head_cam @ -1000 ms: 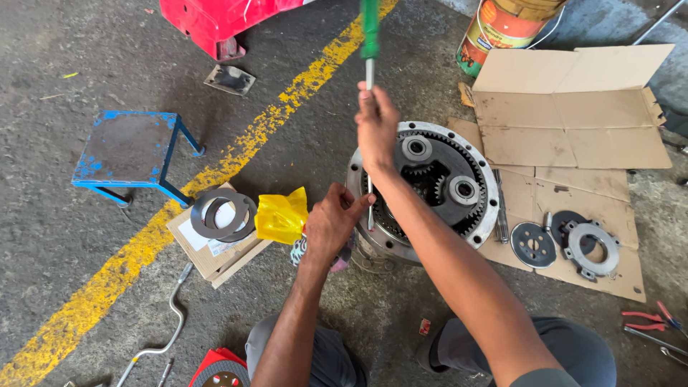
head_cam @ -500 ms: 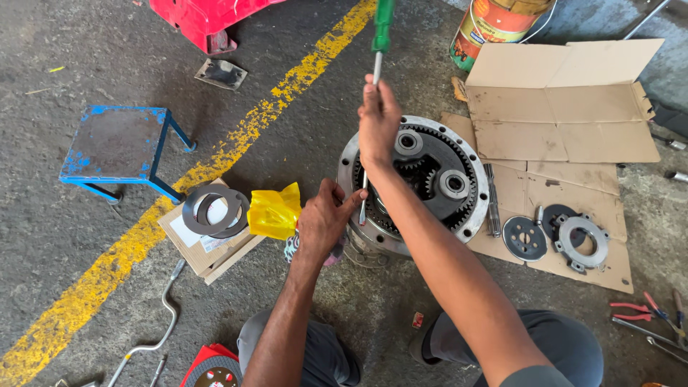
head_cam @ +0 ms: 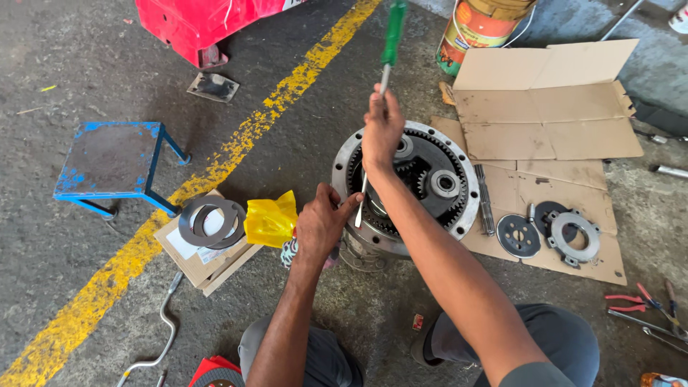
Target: The person aligns and seats internal gears into a planetary gear housing by hand and using a screwdriver to position components, occasionally using a cloth to wipe the parts.
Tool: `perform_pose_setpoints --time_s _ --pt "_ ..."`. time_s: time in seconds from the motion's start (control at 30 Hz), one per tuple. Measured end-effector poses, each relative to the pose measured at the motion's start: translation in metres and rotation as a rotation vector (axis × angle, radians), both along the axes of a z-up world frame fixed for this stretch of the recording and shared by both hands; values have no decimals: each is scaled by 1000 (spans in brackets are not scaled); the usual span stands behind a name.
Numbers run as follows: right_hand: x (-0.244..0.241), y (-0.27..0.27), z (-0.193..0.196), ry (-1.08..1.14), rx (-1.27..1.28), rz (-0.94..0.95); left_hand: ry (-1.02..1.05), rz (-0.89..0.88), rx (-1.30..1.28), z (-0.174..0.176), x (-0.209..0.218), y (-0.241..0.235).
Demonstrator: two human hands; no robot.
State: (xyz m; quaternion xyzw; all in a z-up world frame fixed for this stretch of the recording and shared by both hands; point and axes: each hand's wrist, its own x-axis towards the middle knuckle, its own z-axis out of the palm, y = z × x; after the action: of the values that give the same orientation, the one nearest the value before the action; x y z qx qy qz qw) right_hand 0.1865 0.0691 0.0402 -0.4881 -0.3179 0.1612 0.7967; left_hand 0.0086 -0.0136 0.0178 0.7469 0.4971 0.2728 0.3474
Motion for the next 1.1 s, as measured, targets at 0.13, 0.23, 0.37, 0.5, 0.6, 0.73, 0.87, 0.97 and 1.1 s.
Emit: perform_pose_setpoints --time_s 0.13,0.23,0.37,0.5,0.6,0.73,0.87,0.97,1.1 --pt "-7 -33 26 60 141 49 -61 -35 43 -1 -4 -2" --pt "-20 -56 44 -38 108 56 -98 -71 30 -1 -6 -2" --pt "-37 -68 61 10 117 162 -206 -150 -1 1 -14 -1" --pt "-40 -90 64 28 159 138 -141 -183 -37 6 -17 -1" --pt "-39 -123 58 -28 154 153 -142 -193 -31 10 -17 -2" --pt "-31 -163 58 -254 49 132 -123 -230 -25 15 -20 -4" --pt "-25 -191 65 -359 -107 214 -110 -226 -17 20 -23 -9" --pt "-24 -212 57 -419 -109 223 -115 -242 -25 17 -24 -9" --pt "-30 -239 28 -563 100 271 -192 -215 28 0 -24 -6"
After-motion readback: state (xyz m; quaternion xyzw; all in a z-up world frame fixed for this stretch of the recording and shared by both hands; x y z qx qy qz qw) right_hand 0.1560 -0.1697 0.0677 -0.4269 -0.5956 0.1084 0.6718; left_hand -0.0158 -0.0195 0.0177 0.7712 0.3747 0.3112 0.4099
